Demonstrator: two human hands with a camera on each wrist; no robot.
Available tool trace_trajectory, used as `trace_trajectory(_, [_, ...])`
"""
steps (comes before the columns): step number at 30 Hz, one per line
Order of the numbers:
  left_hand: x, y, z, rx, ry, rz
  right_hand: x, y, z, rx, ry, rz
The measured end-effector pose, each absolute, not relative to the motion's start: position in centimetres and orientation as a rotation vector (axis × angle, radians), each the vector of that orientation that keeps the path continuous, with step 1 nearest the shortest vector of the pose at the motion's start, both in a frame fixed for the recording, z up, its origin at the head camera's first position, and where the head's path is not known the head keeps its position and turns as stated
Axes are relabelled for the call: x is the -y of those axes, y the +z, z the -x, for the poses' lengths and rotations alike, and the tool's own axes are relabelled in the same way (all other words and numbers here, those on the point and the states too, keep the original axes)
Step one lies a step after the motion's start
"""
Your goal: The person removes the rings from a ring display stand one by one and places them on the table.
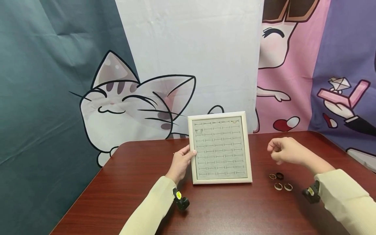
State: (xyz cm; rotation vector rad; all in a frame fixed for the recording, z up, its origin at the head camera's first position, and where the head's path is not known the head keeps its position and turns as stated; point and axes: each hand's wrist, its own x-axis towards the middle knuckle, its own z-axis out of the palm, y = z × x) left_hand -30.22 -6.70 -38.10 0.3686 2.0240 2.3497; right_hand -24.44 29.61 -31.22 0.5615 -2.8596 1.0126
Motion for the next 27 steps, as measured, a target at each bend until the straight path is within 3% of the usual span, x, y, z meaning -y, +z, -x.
trace_trajectory(27, [6.8,-38.2,30.2,-2.041,2.311,-0.381,-23.5,-26.5,28.2,2.76,0.932,-0.555])
